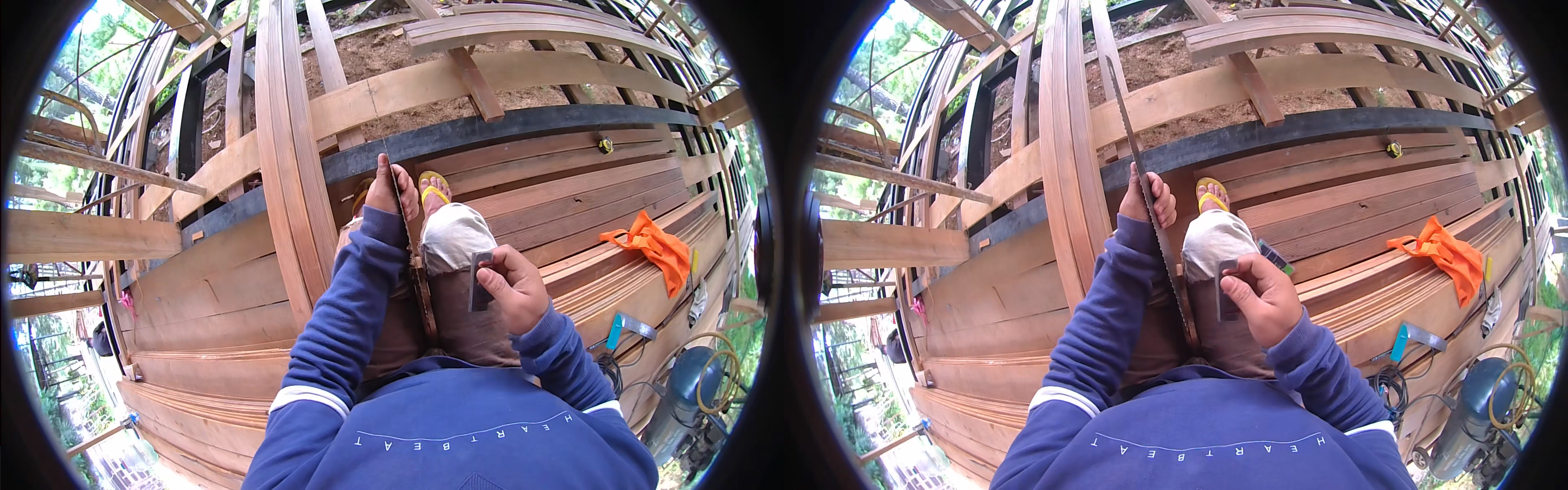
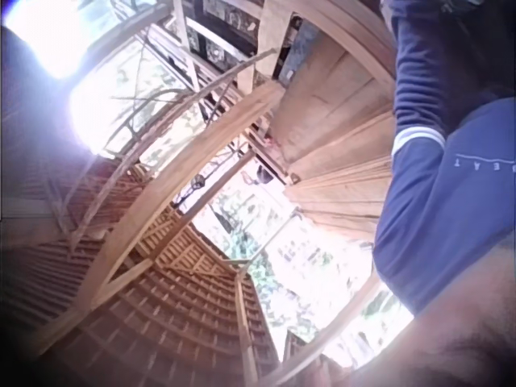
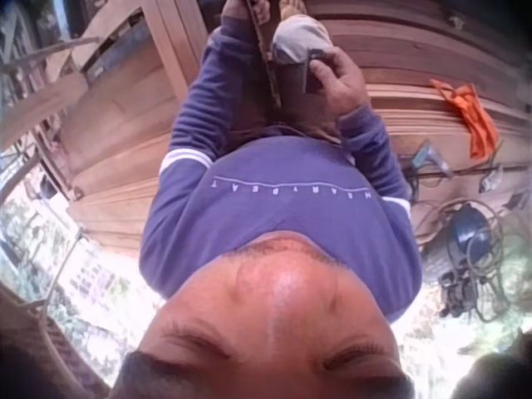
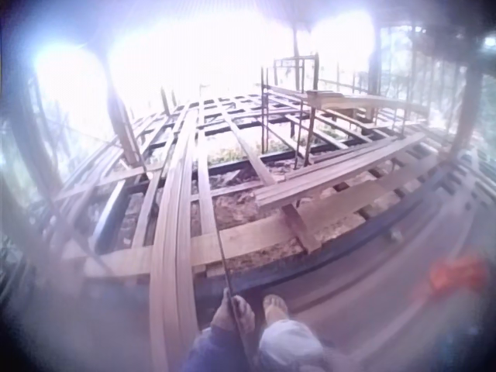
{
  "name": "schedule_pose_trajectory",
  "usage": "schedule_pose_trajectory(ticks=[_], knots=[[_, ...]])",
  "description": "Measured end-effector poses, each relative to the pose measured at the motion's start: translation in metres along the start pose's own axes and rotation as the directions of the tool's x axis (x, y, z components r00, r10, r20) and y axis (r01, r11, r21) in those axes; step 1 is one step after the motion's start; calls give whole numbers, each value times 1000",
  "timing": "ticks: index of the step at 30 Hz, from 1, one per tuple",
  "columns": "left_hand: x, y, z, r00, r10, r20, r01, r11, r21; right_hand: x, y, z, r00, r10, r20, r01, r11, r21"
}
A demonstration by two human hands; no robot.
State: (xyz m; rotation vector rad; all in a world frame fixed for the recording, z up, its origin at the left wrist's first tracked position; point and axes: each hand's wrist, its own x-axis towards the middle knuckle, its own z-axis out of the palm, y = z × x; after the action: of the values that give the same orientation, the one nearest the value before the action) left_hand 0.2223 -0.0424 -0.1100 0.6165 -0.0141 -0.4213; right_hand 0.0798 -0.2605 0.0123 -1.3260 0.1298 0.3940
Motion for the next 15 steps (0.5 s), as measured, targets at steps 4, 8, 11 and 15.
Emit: schedule_pose_trajectory(ticks=[4,8,11,15], knots=[[-1,-2,0,999,3,-33,-2,999,34,9,-1,2,989,135,54,-137,990,43],[-2,-1,6,997,3,-79,0,999,43,28,9,2,995,-99,17,98,927,-362],[0,-3,10,992,6,-125,3,997,75,44,-3,11,959,-281,45,246,736,-630],[4,-5,13,983,5,-183,13,995,98,69,-3,18,909,-410,73,351,660,-664]])
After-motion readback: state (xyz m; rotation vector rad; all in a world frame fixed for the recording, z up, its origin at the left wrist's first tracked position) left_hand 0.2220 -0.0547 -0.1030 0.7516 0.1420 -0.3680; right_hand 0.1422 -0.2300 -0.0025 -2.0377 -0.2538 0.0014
